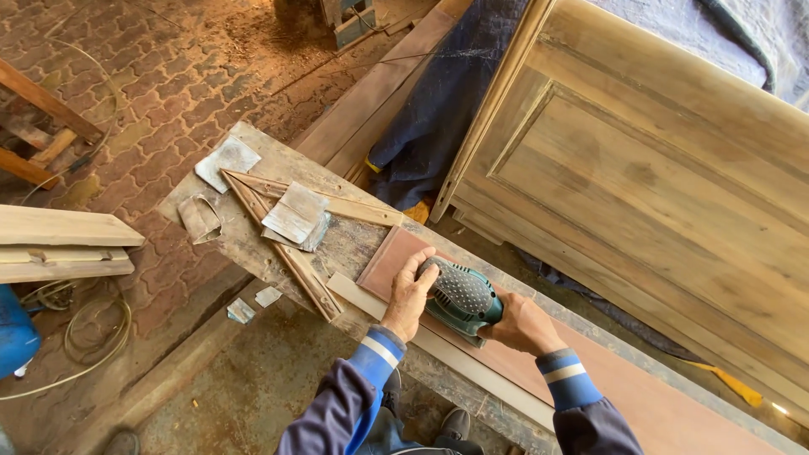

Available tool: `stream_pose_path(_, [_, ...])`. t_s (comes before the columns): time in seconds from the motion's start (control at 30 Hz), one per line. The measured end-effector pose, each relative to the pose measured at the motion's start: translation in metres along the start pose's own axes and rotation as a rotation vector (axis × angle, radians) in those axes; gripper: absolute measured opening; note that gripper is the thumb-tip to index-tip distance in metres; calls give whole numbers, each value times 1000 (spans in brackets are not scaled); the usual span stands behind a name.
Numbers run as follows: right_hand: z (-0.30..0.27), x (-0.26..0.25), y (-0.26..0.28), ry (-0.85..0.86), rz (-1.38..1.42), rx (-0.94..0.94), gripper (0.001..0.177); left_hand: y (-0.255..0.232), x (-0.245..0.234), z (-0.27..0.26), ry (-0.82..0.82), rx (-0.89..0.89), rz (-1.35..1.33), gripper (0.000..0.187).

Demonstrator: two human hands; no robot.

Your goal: The recorder is sanding a long wood plank using an orbital sander and manual sandpaper strips to achieve a smooth finish.

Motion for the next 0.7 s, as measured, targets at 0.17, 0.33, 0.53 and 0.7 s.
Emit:
stream_pose_path(0.17, [19,10,7,82,-19,86,46,0,-25,17,43,63,-28,44])
stream_pose_path(0.33, [31,14,14,95,-40,122,46,-8,-38,25,60,109,-4,42])
stream_pose_path(0.53, [47,19,25,100,-56,60,49,-23,-51,26,58,115,-18,41])
stream_pose_path(0.7, [62,32,28,117,-26,34,48,-36,-65,24,26,63,-16,42])
Point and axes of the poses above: each hand's wrist, its own z-axis towards the middle knuckle, its own x-axis out of the palm, y = z × x, the point moved 1 cm from there along z, towards the middle knuckle, and after that the axes turned 15 degrees about -x, right-handed, at the moved point
